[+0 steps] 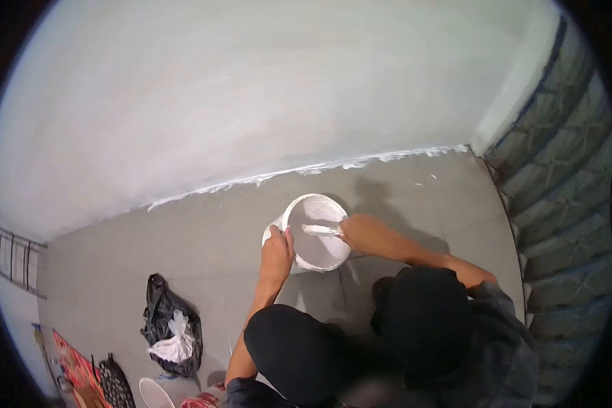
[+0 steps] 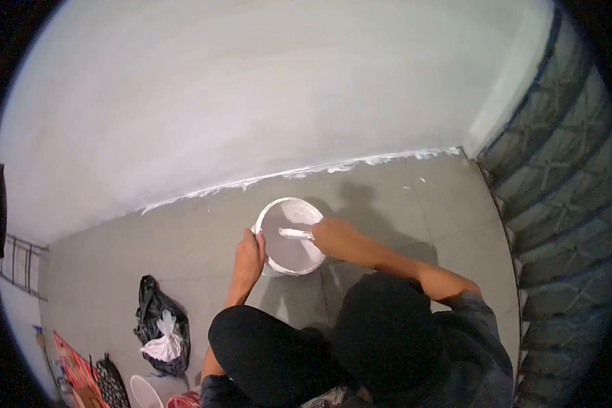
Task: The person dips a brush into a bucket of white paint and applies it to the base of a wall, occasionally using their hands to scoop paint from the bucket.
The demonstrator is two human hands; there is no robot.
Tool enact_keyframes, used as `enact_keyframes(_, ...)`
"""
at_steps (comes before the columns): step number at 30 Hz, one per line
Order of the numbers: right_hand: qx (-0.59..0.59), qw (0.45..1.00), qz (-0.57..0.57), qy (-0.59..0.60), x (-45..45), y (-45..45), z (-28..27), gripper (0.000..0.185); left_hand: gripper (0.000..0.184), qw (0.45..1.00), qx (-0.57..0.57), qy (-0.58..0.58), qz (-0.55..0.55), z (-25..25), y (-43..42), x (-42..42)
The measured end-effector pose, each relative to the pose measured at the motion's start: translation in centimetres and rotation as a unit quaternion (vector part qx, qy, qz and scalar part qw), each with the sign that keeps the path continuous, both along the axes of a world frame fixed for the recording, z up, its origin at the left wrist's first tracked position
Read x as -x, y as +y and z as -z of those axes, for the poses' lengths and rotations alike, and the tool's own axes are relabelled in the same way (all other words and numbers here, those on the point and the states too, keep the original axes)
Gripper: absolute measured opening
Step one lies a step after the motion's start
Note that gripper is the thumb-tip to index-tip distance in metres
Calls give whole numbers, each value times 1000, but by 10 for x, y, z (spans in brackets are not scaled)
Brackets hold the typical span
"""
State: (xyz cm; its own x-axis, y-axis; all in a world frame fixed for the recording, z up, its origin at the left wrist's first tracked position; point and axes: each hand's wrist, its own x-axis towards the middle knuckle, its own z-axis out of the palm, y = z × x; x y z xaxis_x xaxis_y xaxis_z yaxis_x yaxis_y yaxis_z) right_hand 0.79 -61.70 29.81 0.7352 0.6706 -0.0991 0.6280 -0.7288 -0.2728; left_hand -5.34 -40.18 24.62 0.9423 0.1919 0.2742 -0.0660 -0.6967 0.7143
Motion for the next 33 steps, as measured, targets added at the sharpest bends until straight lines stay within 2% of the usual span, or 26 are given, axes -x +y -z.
enact_keyframes(4, 29, 996, -18, -80, 1, -3, 5, 21, 28, 997, -46, -35, 49, -6, -25, -16)
enact_keyframes(7, -35, 983, -87, -159, -20, -14, 24, 14, 27, 989, -106, -57, 84, -7, -42, -32)
enact_keyframes(10, -111, 955, -141, -238, -35, -36, 29, 9, 28, 989, -108, -9, 101, -7, -53, -45)
enact_keyframes(14, -176, 917, -199, -298, -60, -104, 20, 11, 27, 976, -161, -8, 146, -25, -91, -70)
enact_keyframes(19, -223, 882, -231, -344, -70, -160, 15, 18, 29, 965, -156, 44, 205, -43, -135, -97)
enact_keyframes(22, -59, 976, -149, -151, -76, -182, -1, 21, 27, 966, -151, 76, 196, -43, -158, -97)
enact_keyframes(25, -30, 988, -115, -101, -76, -201, -10, 22, 28, 971, -138, 55, 189, -43, -181, -106)
enact_keyframes(27, -2, 991, -97, -91, -71, -209, -13, 20, 30, 977, -116, 49, 171, -30, -191, -103)
enact_keyframes(30, 1, 987, -99, -129, -85, -219, -12, 12, 30, 974, -163, 22, 157, -28, -213, -101)
enact_keyframes(33, -12, 979, -123, -163, -91, -234, 10, 9, 27, 975, -176, 81, 107, -34, -235, -101)
